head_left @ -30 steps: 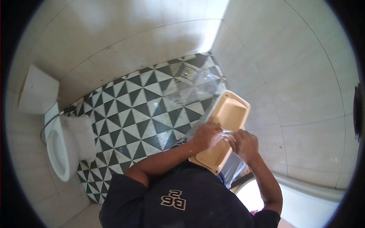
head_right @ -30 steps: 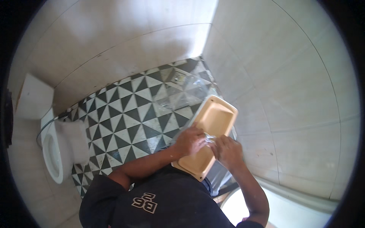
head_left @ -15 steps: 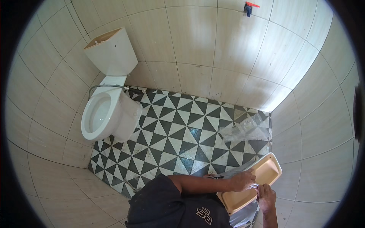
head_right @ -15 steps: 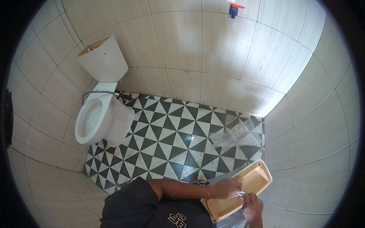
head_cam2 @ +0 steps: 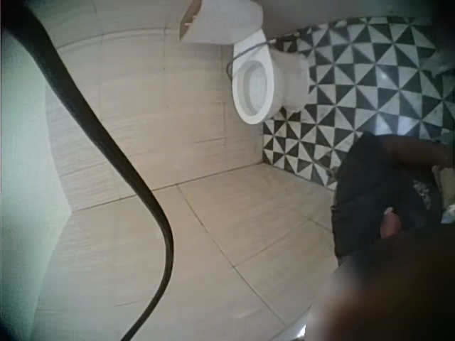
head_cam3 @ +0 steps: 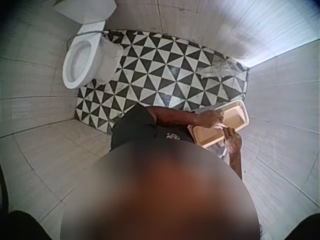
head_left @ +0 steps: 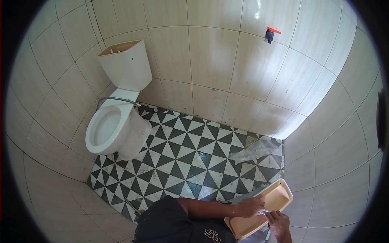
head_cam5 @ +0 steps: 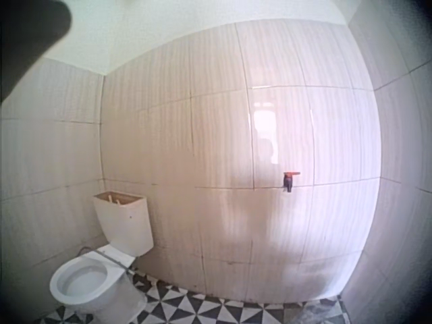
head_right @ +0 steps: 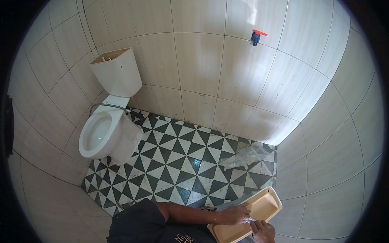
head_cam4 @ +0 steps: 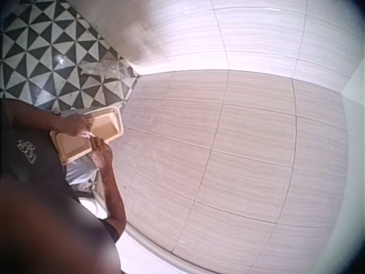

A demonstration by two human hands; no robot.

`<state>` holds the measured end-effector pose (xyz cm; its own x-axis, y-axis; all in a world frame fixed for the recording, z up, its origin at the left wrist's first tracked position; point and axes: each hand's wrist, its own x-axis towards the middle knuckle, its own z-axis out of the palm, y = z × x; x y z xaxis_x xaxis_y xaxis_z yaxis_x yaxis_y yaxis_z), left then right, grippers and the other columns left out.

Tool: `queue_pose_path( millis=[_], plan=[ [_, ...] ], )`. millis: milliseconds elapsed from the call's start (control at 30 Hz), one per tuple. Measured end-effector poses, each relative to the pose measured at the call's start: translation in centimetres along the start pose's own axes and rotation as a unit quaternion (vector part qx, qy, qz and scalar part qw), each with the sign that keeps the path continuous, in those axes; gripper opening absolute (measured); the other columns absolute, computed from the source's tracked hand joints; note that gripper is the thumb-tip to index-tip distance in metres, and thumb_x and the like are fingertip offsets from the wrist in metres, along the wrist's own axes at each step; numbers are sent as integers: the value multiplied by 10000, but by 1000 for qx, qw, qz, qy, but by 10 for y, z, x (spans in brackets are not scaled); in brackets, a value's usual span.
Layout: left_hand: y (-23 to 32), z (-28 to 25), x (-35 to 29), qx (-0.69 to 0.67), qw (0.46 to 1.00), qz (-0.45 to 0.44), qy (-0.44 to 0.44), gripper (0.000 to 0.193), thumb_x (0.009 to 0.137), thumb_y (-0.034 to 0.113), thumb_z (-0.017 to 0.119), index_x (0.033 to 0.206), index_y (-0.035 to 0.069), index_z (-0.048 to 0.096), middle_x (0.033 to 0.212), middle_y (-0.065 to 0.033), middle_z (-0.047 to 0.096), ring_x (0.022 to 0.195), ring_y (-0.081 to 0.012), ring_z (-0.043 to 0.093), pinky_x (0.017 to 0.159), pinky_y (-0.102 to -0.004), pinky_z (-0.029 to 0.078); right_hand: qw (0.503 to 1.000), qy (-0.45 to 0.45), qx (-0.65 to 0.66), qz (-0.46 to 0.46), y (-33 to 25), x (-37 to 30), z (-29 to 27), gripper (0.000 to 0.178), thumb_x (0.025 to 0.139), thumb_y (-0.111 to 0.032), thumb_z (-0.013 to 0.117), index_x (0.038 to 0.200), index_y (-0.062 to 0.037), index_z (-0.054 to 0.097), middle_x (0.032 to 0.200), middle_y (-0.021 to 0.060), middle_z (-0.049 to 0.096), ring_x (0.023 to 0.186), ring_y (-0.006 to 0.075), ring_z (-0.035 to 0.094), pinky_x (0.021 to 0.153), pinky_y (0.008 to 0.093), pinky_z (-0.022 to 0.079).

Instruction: Replacing or repairing a component inside a ceramic toilet tank lid.

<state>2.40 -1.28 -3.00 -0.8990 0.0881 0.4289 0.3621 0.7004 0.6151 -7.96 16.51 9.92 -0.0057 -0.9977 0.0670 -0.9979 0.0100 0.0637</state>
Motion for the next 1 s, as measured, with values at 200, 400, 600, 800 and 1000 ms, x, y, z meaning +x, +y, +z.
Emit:
queue_pose_path(
  millis=[200, 400, 600, 800, 1000],
  plan=[
    [4, 0, -1, -8, 999, 20, -27, 159, 878, 259, 729, 910, 104, 710, 887, -65, 638, 968, -265, 644, 1152, -442, 395, 998, 2, 41, 56, -4, -21, 16, 172, 926, -273, 736, 918, -148, 618, 772, 49, 581, 647, 264, 654, 492, 436, 512],
    [-5, -1, -2, -70, 993, -49, 77, 185, 924, 252, 715, 905, 69, 697, 900, -127, 657, 883, -353, 654, 833, -472, 528, 946, 10, 121, 300, -26, 2, 41, 284, 958, -322, 694, 725, -160, 688, 674, 97, 681, 619, 319, 705, 562, 457, 565],
    [-5, -20, 13, -1, 1000, -10, 12, 135, 871, 214, 783, 905, 93, 736, 837, -82, 652, 845, -293, 668, 920, -464, 504, 955, 46, 80, 283, -18, -6, 13, 190, 945, -314, 733, 926, -127, 704, 766, 72, 649, 683, 281, 695, 561, 410, 560],
    [-3, -7, 13, 11, 1000, -1, -5, 146, 869, 218, 779, 903, 87, 725, 880, -85, 642, 859, -296, 670, 1066, -479, 464, 986, 26, 54, 158, -4, -20, 6, 283, 863, -172, 644, 1134, -92, 628, 942, 28, 593, 882, 196, 677, 701, 338, 602],
    [1, -8, 11, 18, 1000, -4, -1, 142, 872, 210, 776, 890, 82, 717, 882, -89, 645, 866, -301, 674, 1070, -483, 464, 997, -19, 9, 79, -1, -18, 11, 260, 853, -187, 657, 1103, -117, 655, 989, -3, 606, 962, 163, 661, 747, 286, 604]
  ],
)
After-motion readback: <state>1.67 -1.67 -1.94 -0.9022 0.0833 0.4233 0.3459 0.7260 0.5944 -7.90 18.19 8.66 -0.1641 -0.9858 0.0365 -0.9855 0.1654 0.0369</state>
